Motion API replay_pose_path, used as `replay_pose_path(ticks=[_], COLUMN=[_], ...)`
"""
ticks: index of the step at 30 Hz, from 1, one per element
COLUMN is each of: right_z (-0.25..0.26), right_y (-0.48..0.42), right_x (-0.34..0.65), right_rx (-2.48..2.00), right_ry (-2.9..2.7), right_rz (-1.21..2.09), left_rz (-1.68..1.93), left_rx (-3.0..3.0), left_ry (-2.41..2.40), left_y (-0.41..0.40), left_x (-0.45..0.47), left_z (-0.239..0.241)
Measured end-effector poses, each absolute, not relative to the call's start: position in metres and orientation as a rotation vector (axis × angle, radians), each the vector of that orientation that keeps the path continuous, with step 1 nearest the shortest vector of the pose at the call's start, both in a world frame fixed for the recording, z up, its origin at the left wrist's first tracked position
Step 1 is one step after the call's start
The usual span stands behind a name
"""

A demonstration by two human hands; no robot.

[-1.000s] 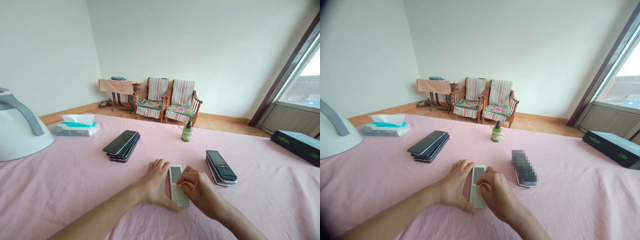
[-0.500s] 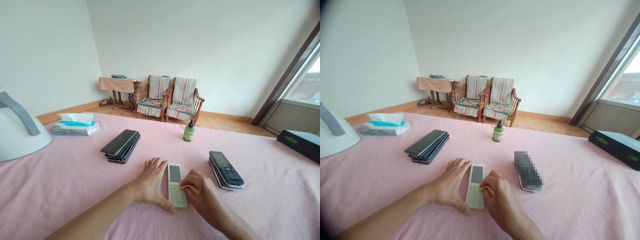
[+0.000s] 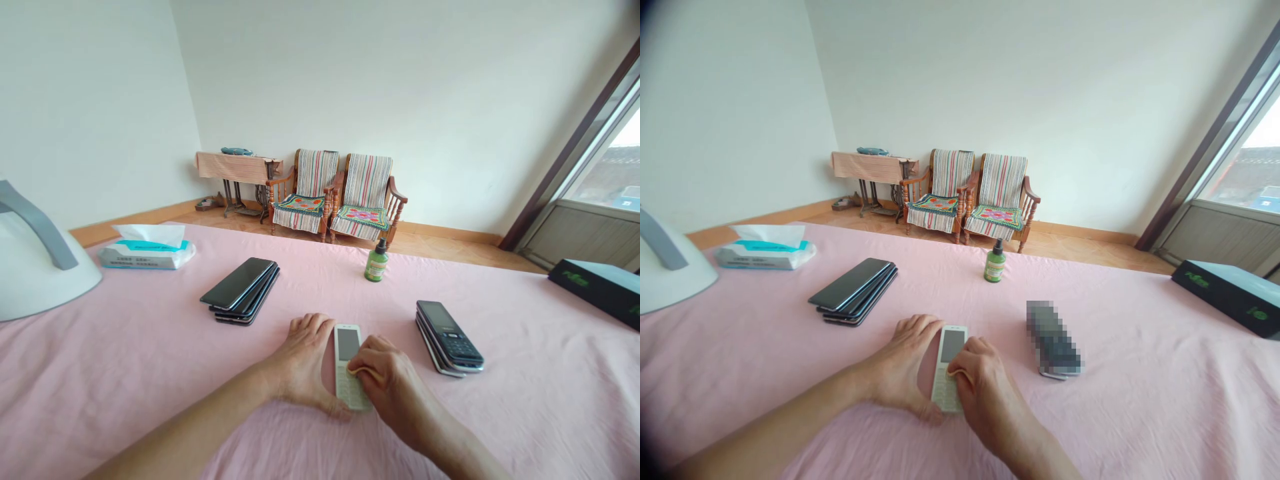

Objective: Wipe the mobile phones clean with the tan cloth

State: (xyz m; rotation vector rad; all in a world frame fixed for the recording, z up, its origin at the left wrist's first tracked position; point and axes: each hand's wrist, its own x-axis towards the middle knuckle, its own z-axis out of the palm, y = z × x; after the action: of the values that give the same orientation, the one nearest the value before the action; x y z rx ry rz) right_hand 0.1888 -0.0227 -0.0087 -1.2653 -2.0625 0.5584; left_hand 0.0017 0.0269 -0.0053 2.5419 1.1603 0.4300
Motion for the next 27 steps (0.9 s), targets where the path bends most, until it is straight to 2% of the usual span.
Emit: replay_pose_path(ticks=[9, 17, 23, 27], right_z=[-0.003, -0.007, -0.007, -0.005], right_y=[-0.025, -0.024, -0.025, -0.026], right_x=[0.189, 0.188, 0.178, 0.175], right_rx=[-1.37, -1.408, -1.212, -1.244], right_ry=[-2.03, -2.03, -2.091, -2.092], right_rz=[0.608, 0.526, 0.514, 0.519], left_rz=[0.394, 0.404, 0.407, 0.432], left_rx=[2.541, 2.53, 2.544, 2.558], left_ry=[1.191, 1.193, 1.192, 1.176], left_y=[0.025, 0.025, 0.025, 0.026], left_x=[0.003, 0.003, 0.004, 0.003], left_z=[-0.001, -0.002, -0.004, -0.005])
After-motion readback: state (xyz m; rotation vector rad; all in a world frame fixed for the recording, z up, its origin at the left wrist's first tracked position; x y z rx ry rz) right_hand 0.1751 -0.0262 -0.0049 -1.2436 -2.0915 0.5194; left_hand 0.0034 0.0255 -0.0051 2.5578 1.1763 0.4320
